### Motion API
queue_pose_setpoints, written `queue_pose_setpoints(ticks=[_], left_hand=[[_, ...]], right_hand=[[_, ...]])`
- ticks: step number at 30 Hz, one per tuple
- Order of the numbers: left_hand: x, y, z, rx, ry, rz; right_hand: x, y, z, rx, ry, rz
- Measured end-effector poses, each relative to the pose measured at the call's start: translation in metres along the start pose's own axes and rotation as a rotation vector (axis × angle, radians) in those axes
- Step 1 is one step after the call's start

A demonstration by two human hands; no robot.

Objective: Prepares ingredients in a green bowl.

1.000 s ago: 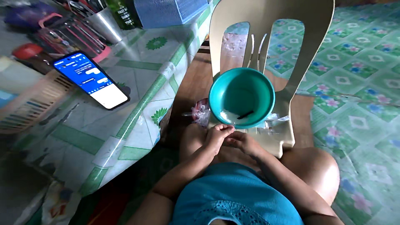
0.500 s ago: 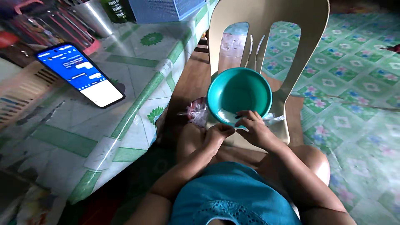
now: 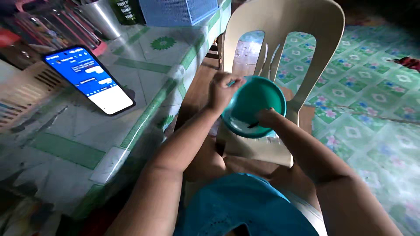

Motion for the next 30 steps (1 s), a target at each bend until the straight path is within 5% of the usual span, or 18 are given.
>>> queue_pose_setpoints(ticks=[4,10,13,21,30], left_hand=[[-0.015,0.035,-0.012,-0.283,-0.172,-0.169],[-0.078,-0.038,0.068,0.101,0.085,0.328],[-0.074,-0.056,0.092,0.135,0.267,0.458],[-0.038,-0.037,0.088,-0.007,0.26,0.111],[-0.063,-0.056,0.098,0.097,0.353,0.377]], right_hand=[[-0.012,0.005,0.007,-0.054,0.012,0.03],[-0.026,0.01,-0.003,-0.037,0.044,0.058],[-0.017,0.004,-0.003,-0.015,0.035,0.043],[-0.026,0.024,-0.02,0.106,0.063,0.069],[-0.034,0.033,-0.024,0.097,0.175,0.07]])
Point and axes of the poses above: each hand's wrist, its own y-axis towards the middle knuckle, its own x-axis out of the back of the hand, z = x × y, the point moved 4 cm from there along y, towards the middle knuckle, and after that the axes turned 5 degrees about x, right-handed, at the moved point
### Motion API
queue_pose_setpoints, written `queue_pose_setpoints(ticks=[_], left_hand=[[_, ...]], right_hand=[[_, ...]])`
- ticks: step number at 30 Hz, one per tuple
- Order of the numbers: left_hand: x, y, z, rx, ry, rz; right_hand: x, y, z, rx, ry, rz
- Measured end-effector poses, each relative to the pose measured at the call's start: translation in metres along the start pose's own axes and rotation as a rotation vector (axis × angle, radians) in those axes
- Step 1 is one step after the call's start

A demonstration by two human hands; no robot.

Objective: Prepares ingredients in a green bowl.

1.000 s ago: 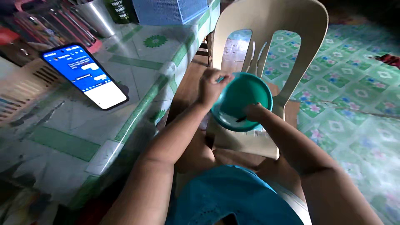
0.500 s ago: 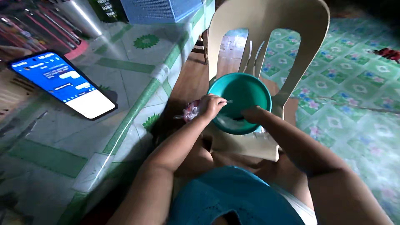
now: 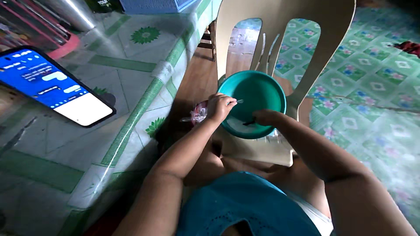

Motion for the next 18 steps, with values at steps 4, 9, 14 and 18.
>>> queue_pose_setpoints(ticks=[4,9,14,18], left_hand=[[-0.008,-0.002,0.004,0.015,0.002,-0.012],[-0.002,-0.003,0.004,0.0,-0.017,-0.064],[0.008,0.0,0.003,0.028,-0.023,-0.074],[0.006,-0.001,0.007,0.074,-0.023,-0.053]], right_hand=[[0.004,-0.003,0.009,0.041,-0.005,-0.066],[0.035,-0.04,0.036,-0.088,-0.275,-0.055],[0.014,-0.034,0.024,-0.033,-0.219,0.101],[0.004,-0.024,0.034,0.073,-0.114,0.115]])
Point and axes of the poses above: each hand's wrist, its own y-axis towards the middle knuckle, its own x-axis out of the back of the hand, z = x × y, the point moved 4 cm from there along y, towards the middle knuckle, and after that the axes turned 5 degrees about x, right-handed, at the moved point
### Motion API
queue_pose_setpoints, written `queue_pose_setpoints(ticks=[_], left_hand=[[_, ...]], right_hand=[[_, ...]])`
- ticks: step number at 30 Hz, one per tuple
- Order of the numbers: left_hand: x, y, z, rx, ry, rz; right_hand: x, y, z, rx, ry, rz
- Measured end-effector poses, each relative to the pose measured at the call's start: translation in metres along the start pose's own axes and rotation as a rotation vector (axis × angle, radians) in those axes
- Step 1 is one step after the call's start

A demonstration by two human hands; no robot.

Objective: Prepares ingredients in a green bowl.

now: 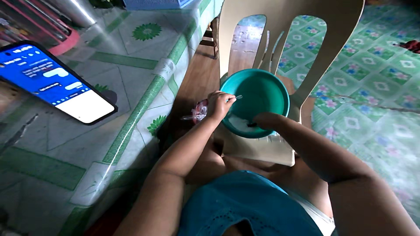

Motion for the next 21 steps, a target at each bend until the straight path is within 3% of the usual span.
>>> queue_pose_setpoints(ticks=[3,10,15,18,21], left_hand=[[-0.007,-0.002,0.005,0.014,-0.012,-0.003],[-0.009,-0.007,0.003,0.047,-0.023,0.029],[-0.009,-0.004,0.005,0.085,-0.056,0.052],[-0.009,-0.004,0.008,0.101,-0.07,0.049],[-0.008,-0.006,0.009,0.107,-0.067,0.04]], right_hand=[[0.005,0.004,0.013,0.01,0.058,0.041],[-0.005,0.023,0.013,0.15,0.159,-0.08],[0.004,0.013,0.007,0.148,0.272,-0.078],[0.001,0.015,-0.012,0.105,0.209,-0.115],[0.01,0.004,-0.016,-0.1,0.06,-0.084]])
Point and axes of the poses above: each hand's wrist, its own y-axis towards the middle knuckle, its own x-axis out of the back of the hand, z = x × y, the point moved 4 cm from there along y, towards the middle knuckle, and after that the axes turned 5 degrees about x, right-handed, at the moved point
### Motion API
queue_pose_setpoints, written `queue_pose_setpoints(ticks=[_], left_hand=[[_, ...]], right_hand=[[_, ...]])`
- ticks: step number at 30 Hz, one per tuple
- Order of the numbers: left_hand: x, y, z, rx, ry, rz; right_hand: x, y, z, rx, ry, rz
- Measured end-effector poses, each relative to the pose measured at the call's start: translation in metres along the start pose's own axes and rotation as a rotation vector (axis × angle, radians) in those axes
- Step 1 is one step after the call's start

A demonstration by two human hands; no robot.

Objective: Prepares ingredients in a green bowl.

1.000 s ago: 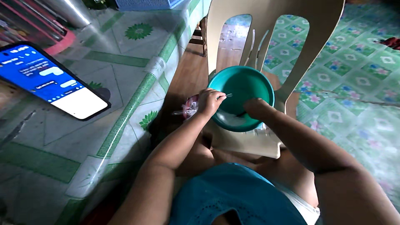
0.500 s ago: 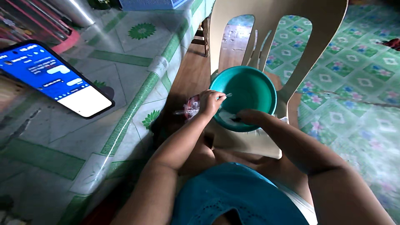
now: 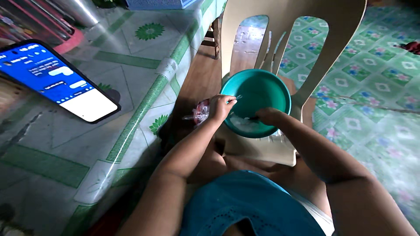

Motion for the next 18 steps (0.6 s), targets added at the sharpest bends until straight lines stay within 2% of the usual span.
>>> queue_pose_setpoints(ticks=[2,5,12,18], left_hand=[[0.001,-0.001,0.0,0.008,0.008,0.002],[0.001,0.0,0.001,0.011,0.007,-0.005],[0.0,0.001,0.004,0.042,-0.072,0.011],[0.001,0.006,0.006,0.159,-0.168,0.087]], right_hand=[[0.006,-0.009,0.009,-0.098,-0.11,-0.004],[-0.002,-0.005,0.024,-0.049,-0.156,-0.014],[-0.013,0.023,0.046,0.062,0.087,-0.011],[-0.003,0.02,0.05,0.209,0.366,-0.206]])
Point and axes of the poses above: each hand's wrist, its own y-axis towards the middle knuckle, its own x-axis out of the back of the hand, z = x × y, the point moved 4 cm from there along y, towards the middle knuckle, and after that the axes turned 5 degrees about x, right-handed, at the moved point
